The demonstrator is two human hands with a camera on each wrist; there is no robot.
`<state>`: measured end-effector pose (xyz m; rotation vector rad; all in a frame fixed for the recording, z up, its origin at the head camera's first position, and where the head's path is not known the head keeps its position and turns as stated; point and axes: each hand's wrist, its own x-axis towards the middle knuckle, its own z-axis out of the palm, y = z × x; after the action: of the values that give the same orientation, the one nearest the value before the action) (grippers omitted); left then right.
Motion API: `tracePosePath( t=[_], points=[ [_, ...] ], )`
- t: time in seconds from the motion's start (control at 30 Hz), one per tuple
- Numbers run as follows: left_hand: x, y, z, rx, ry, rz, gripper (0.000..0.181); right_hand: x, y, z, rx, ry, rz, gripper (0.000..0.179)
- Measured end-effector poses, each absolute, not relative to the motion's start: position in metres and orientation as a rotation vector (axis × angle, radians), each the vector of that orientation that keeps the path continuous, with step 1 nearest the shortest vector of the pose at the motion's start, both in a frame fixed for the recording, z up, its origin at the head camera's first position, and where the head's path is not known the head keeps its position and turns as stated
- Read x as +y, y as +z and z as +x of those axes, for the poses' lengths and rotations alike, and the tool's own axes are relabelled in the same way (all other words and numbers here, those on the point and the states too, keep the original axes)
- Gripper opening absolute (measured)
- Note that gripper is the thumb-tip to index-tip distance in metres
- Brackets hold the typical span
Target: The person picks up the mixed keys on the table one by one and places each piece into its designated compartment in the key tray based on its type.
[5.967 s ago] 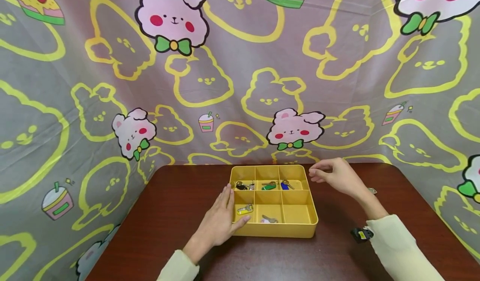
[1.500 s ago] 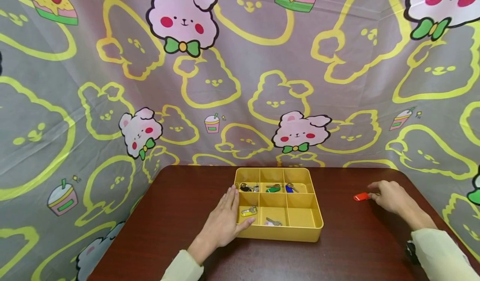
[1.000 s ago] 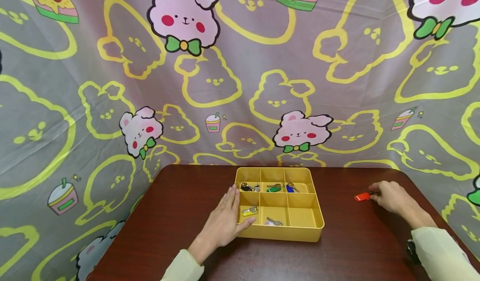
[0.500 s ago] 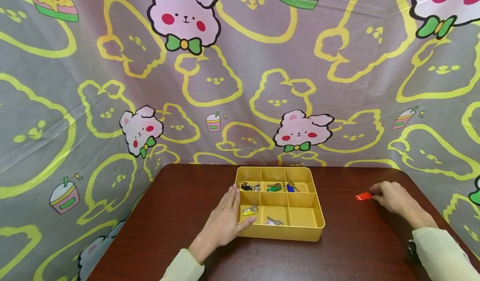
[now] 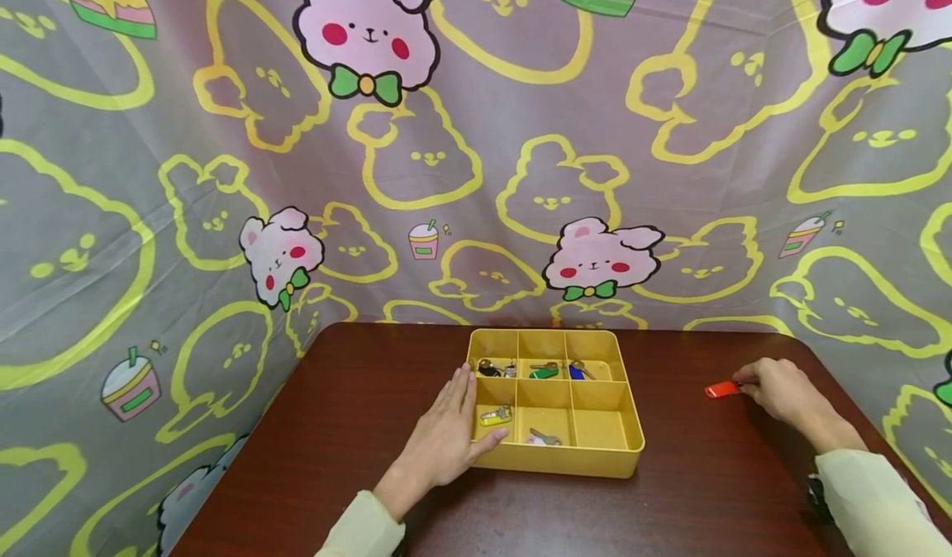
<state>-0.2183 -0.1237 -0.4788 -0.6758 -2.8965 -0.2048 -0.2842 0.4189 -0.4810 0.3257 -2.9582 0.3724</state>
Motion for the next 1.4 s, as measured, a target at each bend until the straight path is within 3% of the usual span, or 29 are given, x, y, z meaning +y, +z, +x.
tracePosePath(
  t=[1.4],
  points=[
    [-0.124,-0.478,-0.218,-2.918,-0.220,-0.674,0.104,0.397,-0.445,-0.278,-3.056,0.479,0.354,0.015]
  ],
)
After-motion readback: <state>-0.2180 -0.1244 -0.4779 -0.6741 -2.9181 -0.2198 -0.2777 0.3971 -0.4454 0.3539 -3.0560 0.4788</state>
